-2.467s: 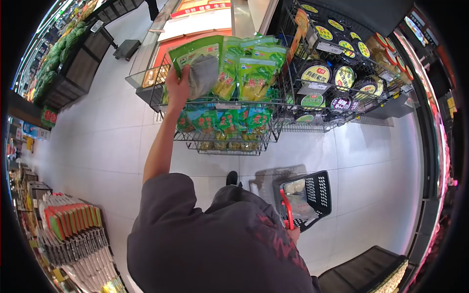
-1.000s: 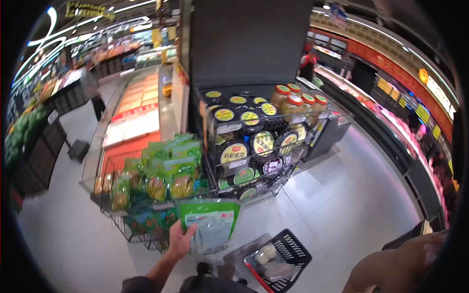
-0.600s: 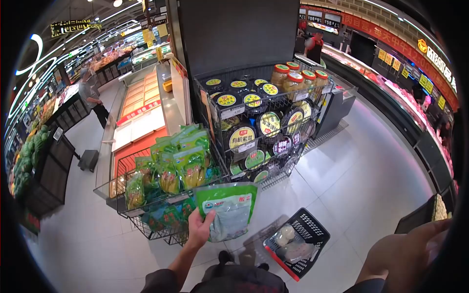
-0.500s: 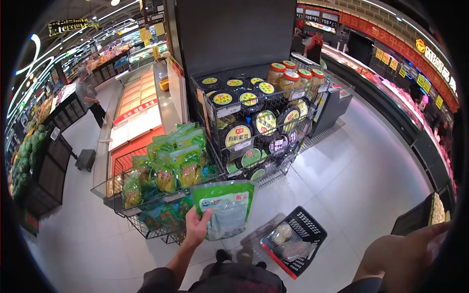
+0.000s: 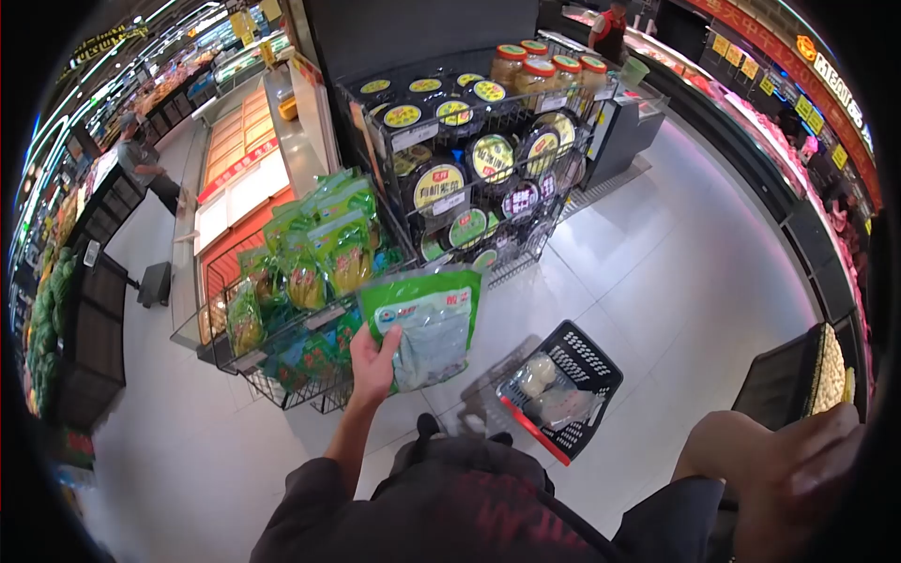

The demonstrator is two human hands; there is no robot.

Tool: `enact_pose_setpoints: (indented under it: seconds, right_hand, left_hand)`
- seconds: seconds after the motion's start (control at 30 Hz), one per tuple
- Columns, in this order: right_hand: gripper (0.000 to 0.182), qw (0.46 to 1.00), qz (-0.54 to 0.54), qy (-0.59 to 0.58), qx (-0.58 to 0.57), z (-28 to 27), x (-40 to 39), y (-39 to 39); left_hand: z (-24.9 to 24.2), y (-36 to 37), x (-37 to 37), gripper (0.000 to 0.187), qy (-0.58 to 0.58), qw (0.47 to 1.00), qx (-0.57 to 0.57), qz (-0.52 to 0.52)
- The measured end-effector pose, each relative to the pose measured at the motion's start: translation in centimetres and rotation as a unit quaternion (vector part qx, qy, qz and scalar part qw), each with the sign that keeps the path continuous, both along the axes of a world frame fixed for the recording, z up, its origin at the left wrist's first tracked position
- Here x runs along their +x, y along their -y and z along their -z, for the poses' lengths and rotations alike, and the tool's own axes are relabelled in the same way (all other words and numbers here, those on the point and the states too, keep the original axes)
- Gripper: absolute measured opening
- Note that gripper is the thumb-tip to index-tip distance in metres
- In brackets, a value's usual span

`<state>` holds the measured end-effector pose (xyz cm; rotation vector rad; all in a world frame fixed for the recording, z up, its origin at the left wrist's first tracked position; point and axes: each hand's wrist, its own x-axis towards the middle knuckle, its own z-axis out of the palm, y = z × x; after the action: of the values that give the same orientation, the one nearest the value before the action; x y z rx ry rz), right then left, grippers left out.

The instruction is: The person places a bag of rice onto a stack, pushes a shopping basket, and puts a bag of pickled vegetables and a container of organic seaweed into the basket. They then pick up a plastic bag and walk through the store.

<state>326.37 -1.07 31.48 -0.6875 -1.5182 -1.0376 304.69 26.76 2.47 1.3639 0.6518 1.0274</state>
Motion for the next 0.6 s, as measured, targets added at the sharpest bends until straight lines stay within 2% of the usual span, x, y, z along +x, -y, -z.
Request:
enact_pose_setpoints:
  seconds: [0.07,0.17,0.2,0.23,0.3,0.33,0.4,0.43,0.5,0.53,0.57,0.6]
  right_hand:
    - [0.023,0.998,-0.019,-0.046,-0.026,2.0,-0.2,-0.8]
    - [0.023,0.957,-0.010,-0.226,-0.183,7.7,-0.5,-2.9]
    - [0.018,0.905,0.008,-0.323,-0.276,9.5,-1.2,-3.5]
    - [0.022,0.859,-0.013,-0.352,-0.372,11.7,-0.4,-4.5]
    - [0.031,0.787,-0.009,-0.400,-0.469,17.7,0.5,-7.2]
    - [0.040,0.727,-0.016,-0.445,-0.522,20.1,0.1,-8.0]
    - [0.065,0.666,-0.043,-0.466,-0.581,26.3,-0.1,-8.6]
    - [0.065,0.664,-0.043,-0.467,-0.583,28.6,-0.5,-8.6]
    - [0.079,0.640,-0.121,-0.491,-0.578,31.5,-1.8,-8.6]
    - [0.087,0.591,-0.179,-0.530,-0.581,32.0,-2.4,-8.6]
    - [0.087,0.590,-0.176,-0.533,-0.580,32.6,-2.8,-8.6]
    - [0.087,0.565,-0.249,-0.546,-0.566,33.3,-3.2,-8.6]
  left_hand:
    - [-0.3,-0.1,0.2,0.026,0.012,1.000,0.019,0.001]
    - [-0.7,-0.2,0.2,0.026,0.025,1.000,0.000,0.015]
    - [-0.9,-0.1,0.2,0.026,0.019,1.000,-0.007,0.008]
    - [-1.2,-0.1,0.4,0.027,0.038,0.999,-0.017,0.021]
    - [-1.7,0.2,0.6,0.027,0.057,0.997,-0.029,0.031]
    - [-1.9,0.4,0.7,0.027,0.068,0.996,-0.040,0.038]
    - [-2.0,0.5,1.0,0.027,0.077,0.995,-0.055,0.043]
    - [-1.9,0.6,1.1,0.027,0.082,0.993,-0.069,0.050]
    - [-1.9,0.9,1.4,0.027,0.084,0.991,-0.088,0.057]
    - [-2.1,1.1,1.7,0.027,0.089,0.987,-0.114,0.065]
    - [-2.2,1.4,2.0,0.027,0.093,0.983,-0.139,0.074]
    - [-2.1,1.6,2.3,0.027,0.092,0.982,-0.143,0.078]
